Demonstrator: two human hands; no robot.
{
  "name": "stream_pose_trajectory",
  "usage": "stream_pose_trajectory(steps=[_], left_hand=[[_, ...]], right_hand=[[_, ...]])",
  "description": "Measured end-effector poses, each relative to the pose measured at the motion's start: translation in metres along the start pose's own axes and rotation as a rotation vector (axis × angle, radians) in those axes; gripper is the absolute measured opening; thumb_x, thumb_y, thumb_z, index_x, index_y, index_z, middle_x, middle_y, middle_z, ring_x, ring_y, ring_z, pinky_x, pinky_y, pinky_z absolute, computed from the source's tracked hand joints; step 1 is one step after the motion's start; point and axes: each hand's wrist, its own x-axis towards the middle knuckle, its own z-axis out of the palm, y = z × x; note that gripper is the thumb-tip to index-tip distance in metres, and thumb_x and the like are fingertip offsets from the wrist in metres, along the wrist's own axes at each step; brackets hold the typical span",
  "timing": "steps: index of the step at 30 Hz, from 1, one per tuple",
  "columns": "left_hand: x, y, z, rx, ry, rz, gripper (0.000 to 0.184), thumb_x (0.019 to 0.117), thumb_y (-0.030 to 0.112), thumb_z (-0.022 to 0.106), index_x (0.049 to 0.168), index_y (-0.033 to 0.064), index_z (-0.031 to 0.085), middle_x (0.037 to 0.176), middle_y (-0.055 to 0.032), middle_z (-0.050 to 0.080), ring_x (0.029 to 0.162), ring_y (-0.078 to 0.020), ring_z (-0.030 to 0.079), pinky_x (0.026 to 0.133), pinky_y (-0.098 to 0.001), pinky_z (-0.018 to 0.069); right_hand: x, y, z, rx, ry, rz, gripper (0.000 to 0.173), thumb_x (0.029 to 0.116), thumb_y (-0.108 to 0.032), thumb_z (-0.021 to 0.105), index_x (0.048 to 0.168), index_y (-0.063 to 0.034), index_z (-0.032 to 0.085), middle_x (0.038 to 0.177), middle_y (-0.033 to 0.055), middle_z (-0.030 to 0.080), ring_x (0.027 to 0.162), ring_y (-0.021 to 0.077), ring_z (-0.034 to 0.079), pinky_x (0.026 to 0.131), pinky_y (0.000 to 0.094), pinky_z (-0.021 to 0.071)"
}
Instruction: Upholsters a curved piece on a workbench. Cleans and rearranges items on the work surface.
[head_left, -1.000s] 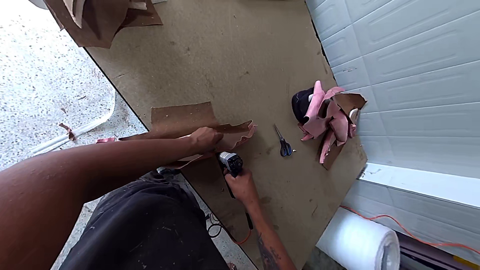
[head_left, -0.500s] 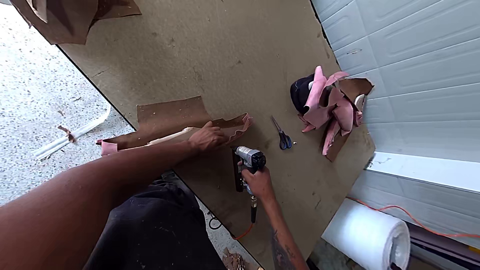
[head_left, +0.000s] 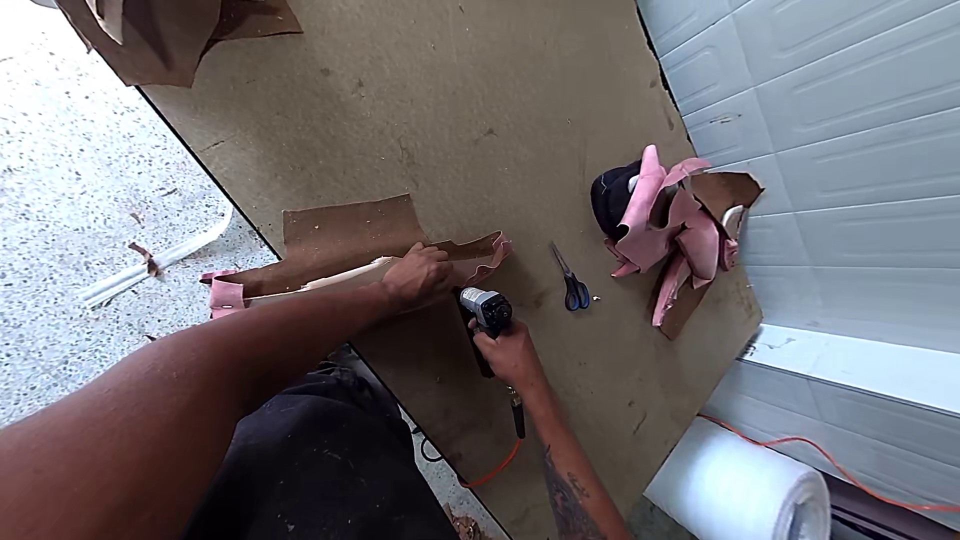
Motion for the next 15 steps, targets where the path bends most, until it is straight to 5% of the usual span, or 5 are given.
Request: stream_pose_trajectory(steps=[6, 9, 12, 15], left_hand=[[-0.001, 0.0, -0.001, -0.003, 0.006, -0.002, 0.026, 0.1027, 0.03, 0.053, 0.09, 0.0138, 0.069, 0.093, -0.0025, 0.064, 0.096, -0.0214, 0.063, 0.084, -0.0423, 0.0485], [-0.002, -0.001, -0.002, -0.065, 0.039, 0.012, 0.026, 0.1017, 0.031, 0.055, 0.087, 0.0144, 0.068, 0.091, -0.0014, 0.063, 0.093, -0.0195, 0.062, 0.083, -0.0406, 0.0487], [-0.008, -0.005, -0.013, -0.18, 0.128, 0.022, 0.029, 0.1016, 0.034, 0.057, 0.081, 0.0154, 0.067, 0.089, 0.0003, 0.063, 0.093, -0.0174, 0.061, 0.086, -0.0411, 0.0491], [-0.039, -0.007, -0.037, -0.127, 0.19, 0.011, 0.028, 0.099, 0.039, 0.059, 0.083, 0.0172, 0.068, 0.097, 0.0009, 0.067, 0.102, -0.0191, 0.061, 0.088, -0.0446, 0.0464]], right_hand=[[-0.008, -0.013, 0.016, -0.048, -0.039, -0.031, 0.008, 0.0876, -0.026, 0.069, 0.095, -0.0259, 0.073, 0.078, -0.0072, 0.07, 0.065, 0.0091, 0.066, 0.058, 0.0373, 0.0582], [-0.021, -0.004, 0.014, -0.008, 0.001, 0.023, 0.02, 0.0862, -0.025, 0.069, 0.106, -0.0248, 0.074, 0.078, -0.0034, 0.07, 0.061, 0.0131, 0.066, 0.056, 0.0399, 0.059], [-0.046, 0.03, 0.014, -0.079, 0.22, 0.118, 0.033, 0.0841, -0.026, 0.074, 0.114, -0.0128, 0.069, 0.091, 0.0053, 0.07, 0.078, 0.019, 0.069, 0.072, 0.0478, 0.0598], [-0.073, 0.086, 0.02, -0.197, 0.373, 0.258, 0.048, 0.0848, -0.015, 0.076, 0.128, -0.0009, 0.062, 0.124, 0.0193, 0.063, 0.107, 0.0314, 0.066, 0.091, 0.0537, 0.0571]])
